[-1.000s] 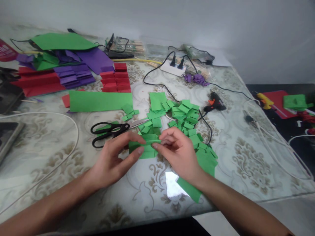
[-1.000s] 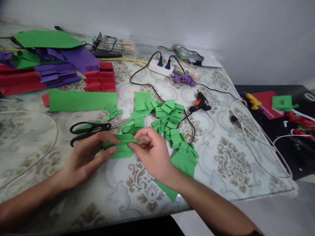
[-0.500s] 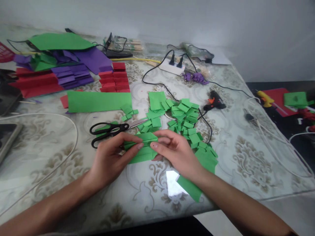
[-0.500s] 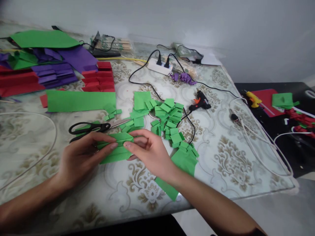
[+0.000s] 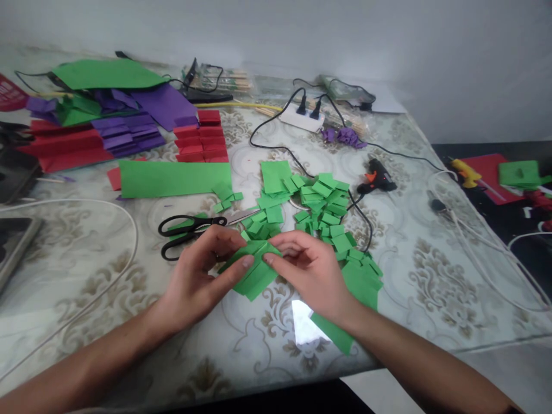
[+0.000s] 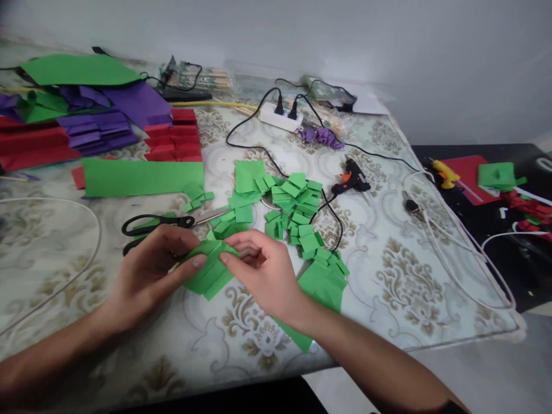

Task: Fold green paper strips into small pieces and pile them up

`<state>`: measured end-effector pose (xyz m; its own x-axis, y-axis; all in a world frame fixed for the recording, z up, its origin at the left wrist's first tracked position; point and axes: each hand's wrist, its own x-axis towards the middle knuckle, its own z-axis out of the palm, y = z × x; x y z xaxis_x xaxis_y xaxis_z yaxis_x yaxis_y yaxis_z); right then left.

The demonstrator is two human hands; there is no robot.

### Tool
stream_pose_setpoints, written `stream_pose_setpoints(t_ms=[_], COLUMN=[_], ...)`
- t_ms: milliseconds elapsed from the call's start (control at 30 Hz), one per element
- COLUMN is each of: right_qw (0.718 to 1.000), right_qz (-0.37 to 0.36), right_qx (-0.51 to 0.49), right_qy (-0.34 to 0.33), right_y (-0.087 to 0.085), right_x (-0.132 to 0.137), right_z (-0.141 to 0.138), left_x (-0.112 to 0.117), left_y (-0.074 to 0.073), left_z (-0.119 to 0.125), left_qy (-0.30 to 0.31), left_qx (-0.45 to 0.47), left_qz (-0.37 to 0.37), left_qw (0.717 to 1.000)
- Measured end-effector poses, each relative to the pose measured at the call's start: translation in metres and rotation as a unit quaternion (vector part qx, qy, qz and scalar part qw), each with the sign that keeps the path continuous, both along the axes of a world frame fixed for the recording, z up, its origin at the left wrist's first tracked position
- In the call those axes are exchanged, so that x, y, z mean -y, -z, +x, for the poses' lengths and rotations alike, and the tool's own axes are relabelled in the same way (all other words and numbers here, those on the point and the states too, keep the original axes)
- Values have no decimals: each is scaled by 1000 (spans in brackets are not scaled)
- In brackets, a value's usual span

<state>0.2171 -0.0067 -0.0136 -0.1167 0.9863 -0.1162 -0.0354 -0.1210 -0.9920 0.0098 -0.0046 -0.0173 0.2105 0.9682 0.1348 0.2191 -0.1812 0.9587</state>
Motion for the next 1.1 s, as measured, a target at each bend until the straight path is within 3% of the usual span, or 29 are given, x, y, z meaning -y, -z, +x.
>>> stream_pose_setpoints(t_ms=[167,1100], right_qw=[997,999], right_qz=[8,-13], right_qx=[37,-27], right_qy=[-63,-19], right_y=[0,1], right_x=[5,1], right_z=[-2,0], left_x=[-1,-4], left_y=[-2,-1], left_z=[2,0], left_qy=[42,78], left_qx=[4,-6], left_qz=[-76,-140], left_qw=[996,987])
